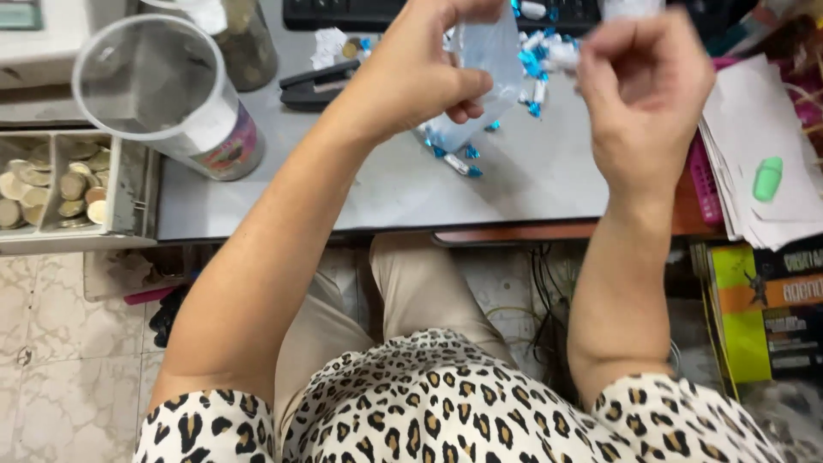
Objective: Packing small wrapped candies into a clear plastic bag at a checkout counter.
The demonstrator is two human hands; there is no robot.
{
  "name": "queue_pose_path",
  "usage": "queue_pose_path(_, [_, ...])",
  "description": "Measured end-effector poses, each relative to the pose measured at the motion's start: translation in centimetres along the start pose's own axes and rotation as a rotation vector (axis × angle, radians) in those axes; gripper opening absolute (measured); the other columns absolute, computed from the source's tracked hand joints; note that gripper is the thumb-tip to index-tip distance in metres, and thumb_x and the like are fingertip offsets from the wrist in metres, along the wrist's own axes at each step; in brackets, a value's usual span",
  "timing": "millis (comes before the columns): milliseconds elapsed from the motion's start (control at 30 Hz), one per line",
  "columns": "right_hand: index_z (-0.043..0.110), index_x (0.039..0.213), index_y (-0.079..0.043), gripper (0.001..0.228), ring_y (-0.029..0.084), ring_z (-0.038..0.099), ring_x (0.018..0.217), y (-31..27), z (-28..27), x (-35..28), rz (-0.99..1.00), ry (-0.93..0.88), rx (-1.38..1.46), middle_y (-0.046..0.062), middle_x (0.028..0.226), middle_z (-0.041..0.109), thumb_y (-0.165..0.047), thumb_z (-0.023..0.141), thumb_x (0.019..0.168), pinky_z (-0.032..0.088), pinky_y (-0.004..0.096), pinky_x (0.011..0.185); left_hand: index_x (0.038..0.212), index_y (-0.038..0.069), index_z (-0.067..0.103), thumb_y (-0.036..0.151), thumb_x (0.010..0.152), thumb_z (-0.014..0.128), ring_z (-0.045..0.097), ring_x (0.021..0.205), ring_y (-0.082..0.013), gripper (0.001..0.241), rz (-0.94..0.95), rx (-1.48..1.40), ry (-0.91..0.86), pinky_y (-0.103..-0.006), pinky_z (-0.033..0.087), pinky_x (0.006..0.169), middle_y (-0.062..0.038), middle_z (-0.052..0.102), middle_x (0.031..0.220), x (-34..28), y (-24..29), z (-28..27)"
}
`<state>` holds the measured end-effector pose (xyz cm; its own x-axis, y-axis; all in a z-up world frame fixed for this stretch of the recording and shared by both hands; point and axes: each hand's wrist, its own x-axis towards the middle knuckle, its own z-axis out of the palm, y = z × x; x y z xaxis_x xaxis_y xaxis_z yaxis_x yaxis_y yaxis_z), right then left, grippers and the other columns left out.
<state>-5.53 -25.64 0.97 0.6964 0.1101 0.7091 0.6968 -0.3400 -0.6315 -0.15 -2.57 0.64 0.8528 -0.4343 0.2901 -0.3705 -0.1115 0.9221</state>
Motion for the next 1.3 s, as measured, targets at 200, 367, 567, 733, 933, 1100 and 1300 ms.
queue_pose_path(200, [0.062, 0.107, 0.004, 0.011, 0.029, 0.06, 0.093, -2.2, 3.8, 2.6, -0.208, -0.18, -0.351, 0.014, 0.102, 0.065, 0.003, 0.072, 0.104, 0.05, 0.038, 0.077, 0.124, 0.0, 0.054, -0.005, 0.085, 0.066, 0.076, 0.058, -0.0155, 0.04, -0.009, -0.104, 0.068, -0.0221, 0.061, 0.046, -0.013, 0.06, 0.138, -1.0, 1.2, -1.3])
queue_pose_path(367, [0.065, 0.102, -0.006, 0.017, 0.027, 0.061, 0.085, 4.0, 6.1, -4.6, 0.135, -0.457, -0.392, 0.011, 0.097, 0.066, -0.01, 0.077, 0.09, 0.047, 0.037, 0.072, 0.128, 0.0, 0.053, 0.001, 0.086, 0.071, 0.077, 0.058, -0.0139, 0.046, -0.09, -0.055, 0.127, -0.0218, 0.063, 0.047, -0.013, 0.067, 0.104, -1.9, 0.6, -2.7])
queue_pose_path(567, [0.059, 0.098, -0.007, 0.01, 0.036, 0.06, 0.086, 5.5, 6.1, -8.0, 0.291, -0.487, -0.464, 0.013, 0.094, 0.063, -0.009, 0.066, 0.09, 0.046, 0.046, 0.073, 0.129, 0.0, 0.053, 0.002, 0.086, 0.071, 0.08, 0.061, -0.0162, 0.048, -0.049, -0.09, 0.13, -0.0231, 0.063, 0.046, -0.017, 0.061, 0.121, -1.3, 0.1, -2.5])
queue_pose_path(733, [0.066, 0.107, -0.005, 0.014, 0.017, 0.064, 0.089, 0.7, 1.2, -3.4, 0.302, -0.143, -0.324, 0.008, 0.103, 0.07, 0.0, 0.075, 0.097, 0.049, 0.028, 0.077, 0.131, -0.002, 0.054, -0.006, 0.084, 0.068, 0.077, 0.059, -0.0179, 0.05, -0.014, -0.131, 0.053, -0.0226, 0.064, 0.049, -0.018, 0.052, 0.146, -1.0, -0.2, -2.3])
queue_pose_path(933, [0.067, 0.108, 0.0, 0.018, 0.028, 0.062, 0.09, 0.3, 2.7, 3.2, -0.275, -0.302, -0.312, 0.011, 0.098, 0.068, 0.011, 0.068, 0.094, 0.048, 0.038, 0.08, 0.123, -0.004, 0.056, -0.012, 0.084, 0.068, 0.074, 0.063, -0.0162, 0.041, 0.058, -0.135, -0.045, -0.0242, 0.063, 0.048, -0.012, 0.065, 0.132, -0.8, 1.0, -0.8])
queue_pose_path(1100, [0.064, 0.138, 0.002, 0.054, 0.044, 0.053, 0.121, 11.1, 0.3, 3.9, -0.115, -0.425, -0.544, 0.025, 0.135, 0.061, -0.002, 0.086, 0.089, 0.042, 0.051, 0.094, 0.131, -0.002, 0.052, -0.009, 0.089, 0.069, 0.076, 0.062, -0.0197, 0.046, 0.009, -0.15, 0.021, -0.0229, 0.062, 0.049, -0.015, 0.059, 0.141, -2.1, 1.3, -2.1])
queue_pose_path(1300, [0.062, 0.131, -0.001, 0.033, 0.051, 0.048, 0.107, 18.5, 2.1, -2.4, 0.227, -0.492, -0.771, 0.027, 0.128, 0.054, -0.013, 0.057, 0.101, 0.044, 0.057, 0.089, 0.134, -0.001, 0.052, -0.007, 0.09, 0.069, 0.079, 0.062, -0.0183, 0.048, 0.01, -0.12, -0.006, -0.0224, 0.066, 0.052, -0.019, 0.049, 0.15, -0.6, 1.3, -0.4])
